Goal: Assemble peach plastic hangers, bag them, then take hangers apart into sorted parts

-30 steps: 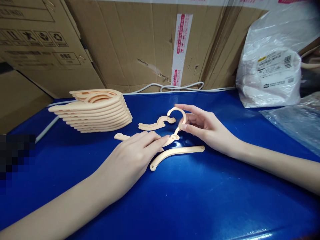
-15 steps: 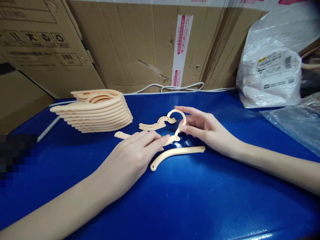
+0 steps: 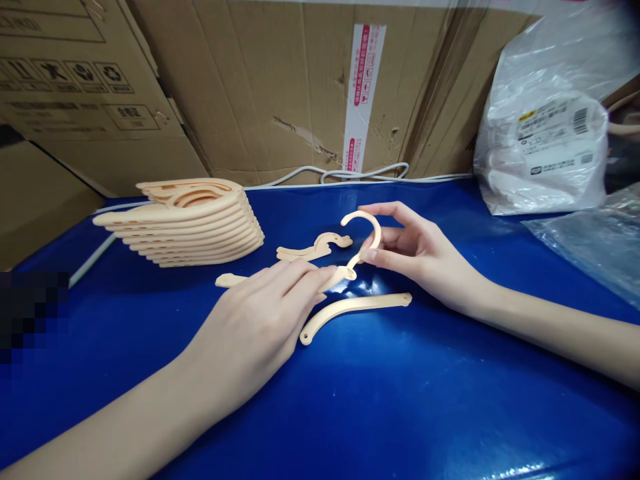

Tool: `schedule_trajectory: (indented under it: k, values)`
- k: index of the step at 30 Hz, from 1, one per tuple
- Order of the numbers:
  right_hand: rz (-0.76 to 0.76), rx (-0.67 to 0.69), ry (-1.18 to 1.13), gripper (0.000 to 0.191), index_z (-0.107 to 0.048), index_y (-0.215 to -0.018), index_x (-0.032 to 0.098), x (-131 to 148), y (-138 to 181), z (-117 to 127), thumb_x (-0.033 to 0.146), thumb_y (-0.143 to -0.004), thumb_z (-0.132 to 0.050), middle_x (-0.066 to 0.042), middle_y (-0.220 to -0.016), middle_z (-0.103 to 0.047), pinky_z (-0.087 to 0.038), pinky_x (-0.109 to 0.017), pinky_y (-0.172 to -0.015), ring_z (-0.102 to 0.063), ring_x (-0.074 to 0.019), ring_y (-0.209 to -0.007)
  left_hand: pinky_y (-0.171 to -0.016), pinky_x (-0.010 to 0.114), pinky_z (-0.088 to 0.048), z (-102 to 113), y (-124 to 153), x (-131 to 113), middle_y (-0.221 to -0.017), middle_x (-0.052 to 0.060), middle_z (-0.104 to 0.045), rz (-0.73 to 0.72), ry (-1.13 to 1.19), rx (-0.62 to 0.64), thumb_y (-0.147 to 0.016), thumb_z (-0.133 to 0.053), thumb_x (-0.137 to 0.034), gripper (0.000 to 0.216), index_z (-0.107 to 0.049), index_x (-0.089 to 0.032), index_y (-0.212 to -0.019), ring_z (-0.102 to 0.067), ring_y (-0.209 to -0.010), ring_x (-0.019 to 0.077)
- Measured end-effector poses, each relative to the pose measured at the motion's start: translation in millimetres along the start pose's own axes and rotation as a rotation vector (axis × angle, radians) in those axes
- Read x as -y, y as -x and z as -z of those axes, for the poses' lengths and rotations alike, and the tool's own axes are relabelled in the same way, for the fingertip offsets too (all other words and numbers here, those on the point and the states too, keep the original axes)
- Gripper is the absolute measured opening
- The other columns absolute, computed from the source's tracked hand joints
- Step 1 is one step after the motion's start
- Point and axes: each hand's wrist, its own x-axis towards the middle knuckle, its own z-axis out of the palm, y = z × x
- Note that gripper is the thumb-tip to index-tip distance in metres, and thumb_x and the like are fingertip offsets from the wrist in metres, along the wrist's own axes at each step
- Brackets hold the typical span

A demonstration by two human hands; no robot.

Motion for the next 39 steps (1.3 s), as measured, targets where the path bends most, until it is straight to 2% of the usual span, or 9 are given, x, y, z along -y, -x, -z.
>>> schedule_trajectory:
  k: [9,16,21,23,25,27,32,36,39]
  values:
    - [-0.021,0.059,-0.013,0.048,-0.050,-0.126,0.023,-2,2,-1,0.024,-0.086,-0.075,0.002,-0.088,-0.072,-0.055,-0.029,-0.074,-0.070,-0.0139,-0.081,-0.072,0.032,-0.051,5,-7,-7,-0.107,0.005,-0.073,-0.002,-0.033,0.029,-0.102,-0.047,-0.015,0.032,-0.061,-0.014,-0.130,-0.070,-0.089,0.0209]
    - [-0.008,0.084,0.036,0.065,-0.041,-0.144,0.021,-4,4,-1,0.026,-0.088,-0.071,0.000,-0.091,-0.070,-0.054,-0.034,-0.081,-0.068,-0.0163,-0.085,-0.067,0.030,-0.049,6,-6,-6,-0.108,0.004,-0.072,0.010,-0.006,0.049,-0.102,-0.046,-0.014,0.033,-0.061,-0.017,-0.131,-0.069,-0.088,0.0188]
    - [-0.002,0.054,0.203,0.088,-0.023,-0.157,0.020,-7,5,-1,0.037,-0.086,-0.073,-0.001,-0.090,-0.070,-0.050,-0.034,-0.067,-0.064,-0.0177,-0.076,-0.069,0.028,-0.049,8,-7,-7,-0.112,0.003,-0.072,0.048,0.031,0.055,-0.101,-0.048,-0.014,0.031,-0.059,-0.018,-0.129,-0.069,-0.096,0.0181]
    - [0.048,0.038,0.390,0.075,-0.041,-0.148,0.020,-7,6,1,0.044,-0.086,-0.074,-0.001,-0.088,-0.068,-0.047,-0.033,-0.064,-0.059,-0.0169,-0.071,-0.074,0.027,-0.050,11,-8,-7,-0.112,0.003,-0.073,0.063,0.076,0.045,-0.100,-0.048,-0.013,0.027,-0.061,-0.018,-0.123,-0.069,-0.097,0.0172]
    - [0.126,0.062,0.607,0.045,-0.066,-0.119,0.019,-6,8,2,0.050,-0.087,-0.072,-0.003,-0.087,-0.067,-0.045,-0.034,-0.065,-0.058,-0.0179,-0.074,-0.078,0.027,-0.050,13,-9,-6,-0.111,0.002,-0.073,0.082,0.135,0.042,-0.098,-0.049,-0.012,0.022,-0.062,-0.017,-0.116,-0.069,-0.097,0.0168]
    - [0.224,0.120,0.758,0.033,-0.073,-0.096,0.019,-4,11,2,0.052,-0.090,-0.068,-0.006,-0.091,-0.067,-0.045,-0.035,-0.069,-0.059,-0.0206,-0.082,-0.077,0.027,-0.049,15,-9,-4,-0.105,0.000,-0.073,0.114,0.197,0.061,-0.096,-0.053,-0.013,0.018,-0.062,-0.018,-0.110,-0.069,-0.093,0.0156]
    - [0.473,0.235,0.880,0.033,-0.075,-0.109,0.022,-4,17,0,0.049,-0.094,-0.066,-0.010,-0.110,-0.069,-0.048,-0.039,-0.081,-0.061,-0.0246,-0.098,-0.070,0.024,-0.046,18,-9,-6,-0.092,-0.005,-0.070,0.191,0.286,0.080,-0.099,-0.054,-0.019,0.009,-0.062,-0.021,-0.102,-0.066,-0.084,0.0114]
    - [0.529,0.264,0.948,0.025,-0.076,-0.098,0.021,-6,17,1,0.043,-0.096,-0.063,-0.009,-0.099,-0.068,-0.046,-0.036,-0.074,-0.060,-0.0221,-0.087,-0.069,0.024,-0.045,19,-8,-8,-0.089,-0.005,-0.069,0.225,0.286,0.082,-0.102,-0.054,-0.024,0.010,-0.063,-0.022,-0.099,-0.066,-0.084,0.0120]
    - [0.544,0.281,0.951,0.023,-0.077,-0.101,0.022,-8,16,2,0.035,-0.101,-0.057,-0.009,-0.100,-0.068,-0.046,-0.036,-0.076,-0.060,-0.0214,-0.089,-0.067,0.024,-0.045,17,-6,-9,-0.091,-0.004,-0.070,0.259,0.307,0.109,-0.102,-0.054,-0.026,0.011,-0.064,-0.022,-0.099,-0.066,-0.084,0.0127]
